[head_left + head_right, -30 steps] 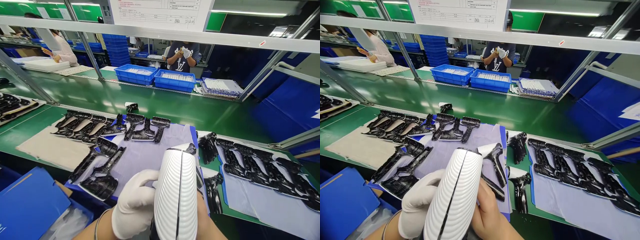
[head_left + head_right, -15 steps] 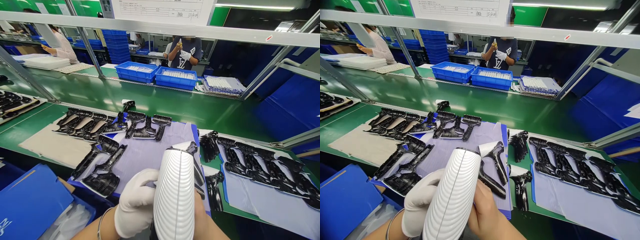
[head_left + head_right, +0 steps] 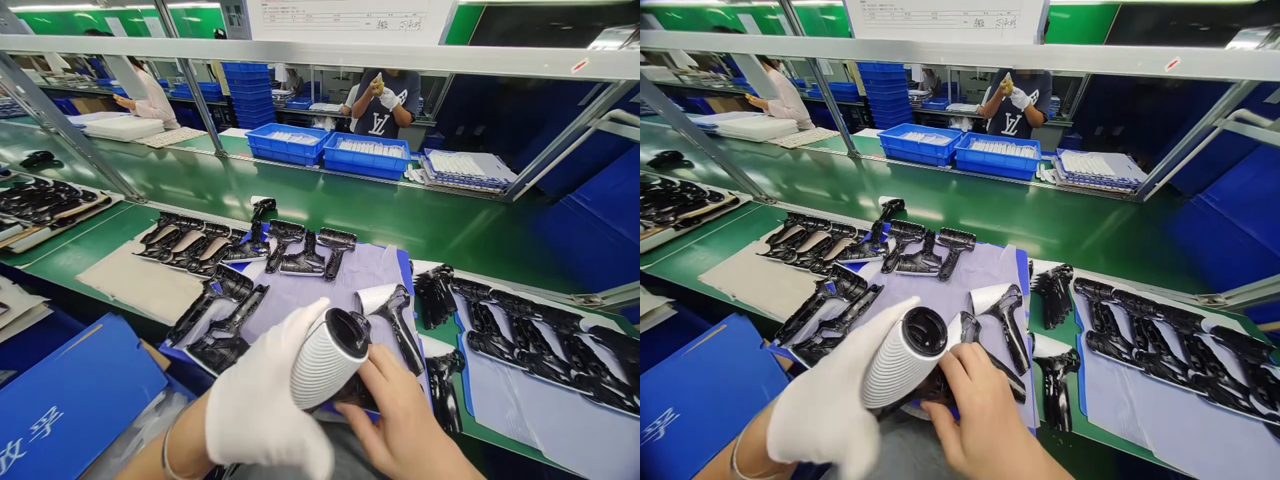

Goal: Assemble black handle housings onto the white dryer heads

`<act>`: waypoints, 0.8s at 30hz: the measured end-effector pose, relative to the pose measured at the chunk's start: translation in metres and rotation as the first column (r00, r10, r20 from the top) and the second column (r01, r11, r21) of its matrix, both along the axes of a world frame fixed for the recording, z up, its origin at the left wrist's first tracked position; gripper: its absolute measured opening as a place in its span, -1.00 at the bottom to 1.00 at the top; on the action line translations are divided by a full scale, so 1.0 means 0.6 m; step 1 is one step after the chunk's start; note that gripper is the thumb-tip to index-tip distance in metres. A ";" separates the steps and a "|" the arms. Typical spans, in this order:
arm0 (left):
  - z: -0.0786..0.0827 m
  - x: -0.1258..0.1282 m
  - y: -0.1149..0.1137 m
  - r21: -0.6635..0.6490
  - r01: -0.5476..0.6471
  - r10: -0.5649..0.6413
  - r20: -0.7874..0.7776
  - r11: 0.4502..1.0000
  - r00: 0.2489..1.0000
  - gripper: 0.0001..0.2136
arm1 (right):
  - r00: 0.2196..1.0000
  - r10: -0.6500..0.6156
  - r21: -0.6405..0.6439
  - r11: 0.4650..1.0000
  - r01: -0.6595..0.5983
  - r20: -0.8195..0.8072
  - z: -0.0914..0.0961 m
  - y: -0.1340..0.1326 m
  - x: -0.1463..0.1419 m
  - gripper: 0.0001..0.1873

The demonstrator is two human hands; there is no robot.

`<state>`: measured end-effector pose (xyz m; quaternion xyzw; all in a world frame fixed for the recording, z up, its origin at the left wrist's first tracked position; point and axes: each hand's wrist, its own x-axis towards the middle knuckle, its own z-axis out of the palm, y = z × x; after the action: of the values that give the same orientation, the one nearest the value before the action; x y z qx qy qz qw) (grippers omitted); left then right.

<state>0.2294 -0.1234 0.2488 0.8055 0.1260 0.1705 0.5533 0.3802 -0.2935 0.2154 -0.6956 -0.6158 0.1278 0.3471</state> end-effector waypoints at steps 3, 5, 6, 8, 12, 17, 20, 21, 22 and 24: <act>0.008 0.025 -0.007 -0.208 -0.058 0.053 -0.029 0.976 0.998 -0.49 | 0.997 -0.026 -0.083 0.996 0.020 -0.069 0.007 -0.010 0.007 -0.61; -0.004 0.034 0.004 -0.483 -0.075 0.101 0.028 0.872 0.994 -0.67 | 0.963 -0.030 -0.109 0.994 0.000 -0.267 0.016 -0.029 0.023 -0.46; -0.015 0.036 0.012 -0.600 -0.059 0.119 0.060 0.798 0.991 -0.71 | 0.915 -0.018 -0.103 0.994 -0.026 -0.404 0.021 -0.037 0.030 -0.37; -0.039 0.039 0.025 -0.743 0.003 0.125 0.117 0.669 0.985 -0.70 | 0.745 0.063 -0.029 0.994 -0.110 -0.665 0.029 -0.046 0.036 -0.21; -0.070 0.052 0.020 -0.860 0.133 0.034 0.171 0.492 0.985 -0.54 | 0.390 0.257 0.121 0.933 -0.340 -0.884 0.035 -0.015 0.003 -0.21; -0.060 0.072 0.001 -0.921 0.232 -0.075 0.220 0.314 0.973 -0.52 | 0.274 0.332 0.173 0.862 -0.476 -0.903 0.041 0.032 -0.044 -0.25; -0.055 0.068 -0.001 -0.935 0.247 -0.061 0.239 0.255 0.969 -0.56 | 0.257 0.328 0.175 0.860 -0.479 -0.909 0.042 0.035 -0.045 -0.33; -0.056 0.065 -0.001 -0.939 0.244 -0.040 0.242 0.241 0.969 -0.59 | 0.260 0.318 0.169 0.866 -0.470 -0.912 0.040 0.032 -0.042 -0.35; -0.059 0.060 -0.002 -0.943 0.240 -0.015 0.243 0.230 0.970 -0.63 | 0.264 0.308 0.164 0.875 -0.456 -0.914 0.038 0.028 -0.039 -0.35; -0.065 0.051 -0.002 -0.951 0.225 0.046 0.240 0.214 0.970 -0.68 | 0.265 0.298 0.173 0.896 -0.409 -0.917 0.029 0.016 -0.030 -0.35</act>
<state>0.2599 -0.1246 0.2099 0.2648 0.0969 0.1083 0.9533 0.3620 -0.2840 0.2327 -0.3601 -0.4416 0.6014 0.5600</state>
